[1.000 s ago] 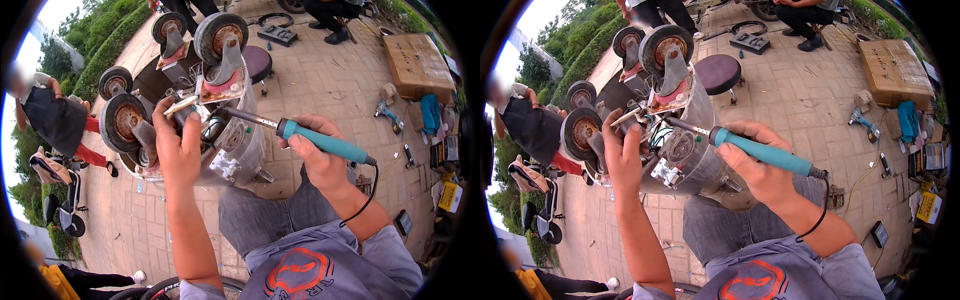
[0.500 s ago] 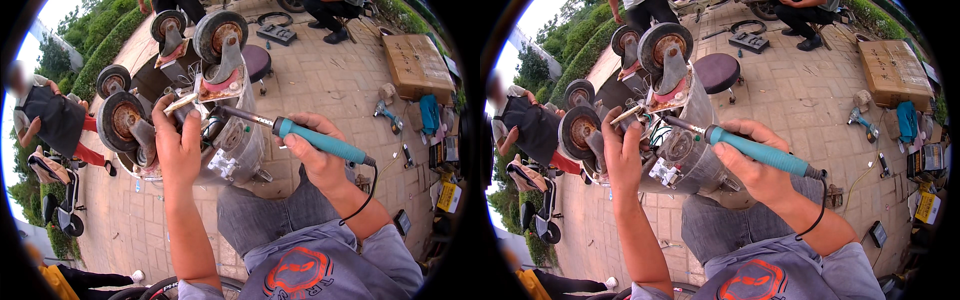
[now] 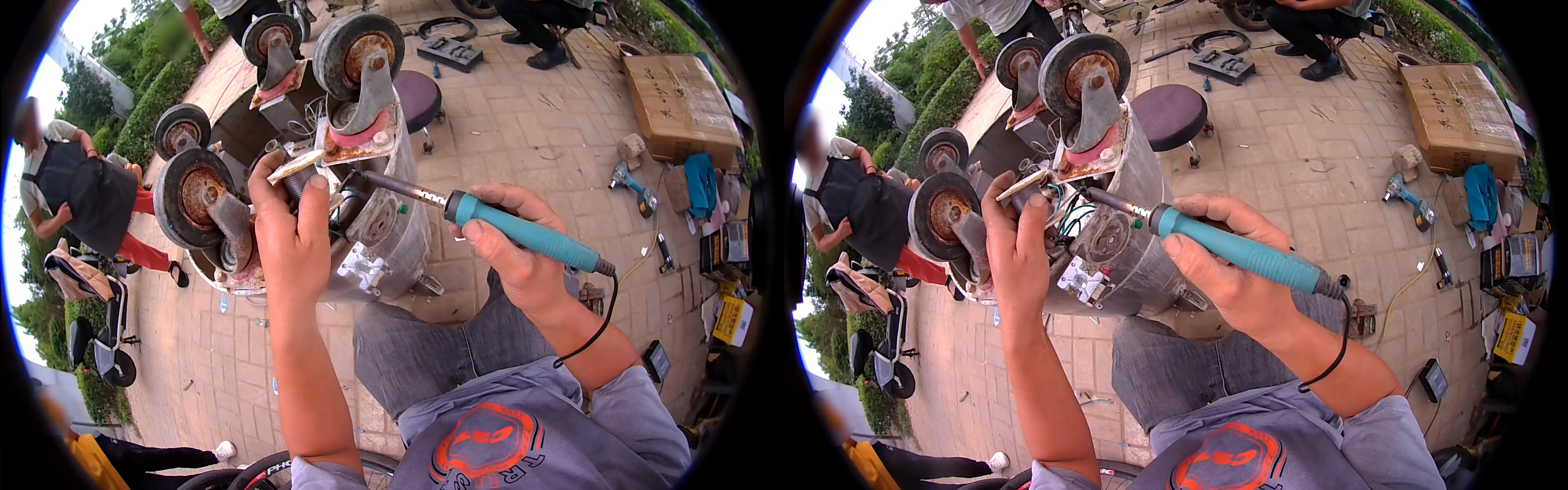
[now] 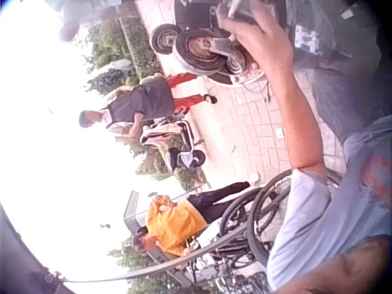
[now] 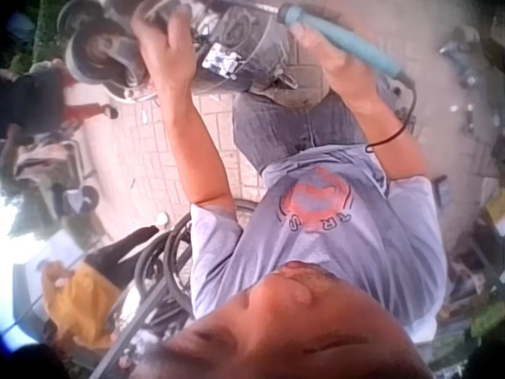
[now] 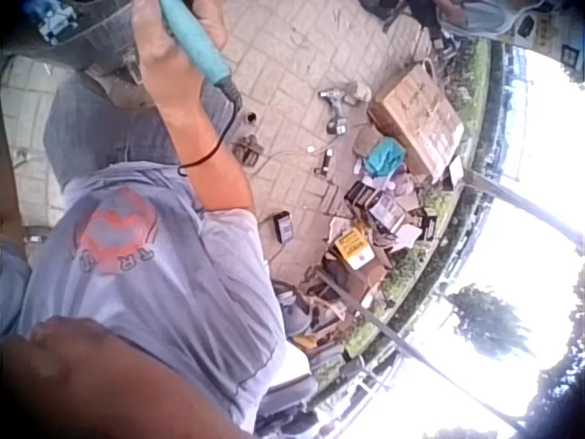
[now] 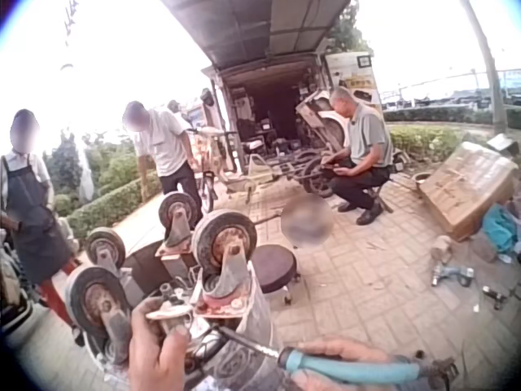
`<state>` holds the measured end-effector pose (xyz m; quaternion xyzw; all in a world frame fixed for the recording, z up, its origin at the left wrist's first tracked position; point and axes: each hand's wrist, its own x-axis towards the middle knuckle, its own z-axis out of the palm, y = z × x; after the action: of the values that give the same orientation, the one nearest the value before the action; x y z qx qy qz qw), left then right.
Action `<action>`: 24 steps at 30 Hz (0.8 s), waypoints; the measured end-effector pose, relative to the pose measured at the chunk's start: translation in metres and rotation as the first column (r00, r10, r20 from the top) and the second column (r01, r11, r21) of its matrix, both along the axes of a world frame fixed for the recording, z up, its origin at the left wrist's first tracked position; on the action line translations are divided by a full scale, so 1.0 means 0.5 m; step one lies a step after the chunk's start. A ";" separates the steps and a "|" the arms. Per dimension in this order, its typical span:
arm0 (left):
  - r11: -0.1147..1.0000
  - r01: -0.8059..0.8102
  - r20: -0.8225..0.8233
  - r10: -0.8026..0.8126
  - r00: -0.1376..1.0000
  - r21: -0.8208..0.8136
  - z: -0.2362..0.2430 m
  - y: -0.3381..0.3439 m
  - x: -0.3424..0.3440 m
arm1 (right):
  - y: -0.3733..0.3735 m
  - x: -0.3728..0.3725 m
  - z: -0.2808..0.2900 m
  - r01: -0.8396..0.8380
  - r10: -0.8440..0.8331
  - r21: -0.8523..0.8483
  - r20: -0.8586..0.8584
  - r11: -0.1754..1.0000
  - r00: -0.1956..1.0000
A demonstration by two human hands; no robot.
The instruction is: The person is soldering wires on a cylindrical metal device with wheels. They use a soldering iron and solder wire to connect components, handling the device and tools throughout the process.
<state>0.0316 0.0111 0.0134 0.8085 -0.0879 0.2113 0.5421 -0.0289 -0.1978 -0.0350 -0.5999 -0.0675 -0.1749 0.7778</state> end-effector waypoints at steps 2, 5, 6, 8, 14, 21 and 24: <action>1.000 -0.001 0.001 0.001 1.000 0.011 0.001 0.000 -0.001 | 0.001 -0.001 0.000 0.003 -0.003 0.005 0.000 1.000 1.000; 1.000 0.007 -0.008 -0.007 1.000 0.005 0.002 -0.001 -0.002 | 0.000 -0.003 0.004 0.000 0.001 -0.020 0.003 1.000 1.000; 1.000 0.011 -0.009 -0.011 1.000 -0.008 0.002 -0.003 -0.002 | 0.001 -0.002 0.004 0.002 -0.002 -0.019 0.003 1.000 1.000; 1.000 0.022 -0.005 -0.022 1.000 -0.019 0.001 -0.003 -0.001 | 0.001 -0.001 0.003 0.007 -0.007 -0.018 0.004 1.000 1.000; 0.997 0.065 0.030 -0.064 0.997 -0.038 -0.009 0.002 0.006 | 0.001 -0.003 0.004 0.000 0.000 -0.023 0.015 1.000 1.000; 0.996 0.087 0.046 -0.085 0.995 -0.035 -0.014 0.004 0.009 | 0.002 -0.005 0.011 0.011 -0.011 -0.036 0.002 0.999 1.000; 0.996 0.083 0.037 -0.082 0.996 -0.039 -0.012 0.004 0.008 | 0.002 -0.005 0.012 0.012 -0.012 -0.044 0.007 0.999 1.000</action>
<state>0.0356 0.0130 0.0073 0.7894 -0.1264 0.2047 0.5648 -0.0313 -0.1966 -0.0291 -0.6167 -0.0705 -0.1802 0.7631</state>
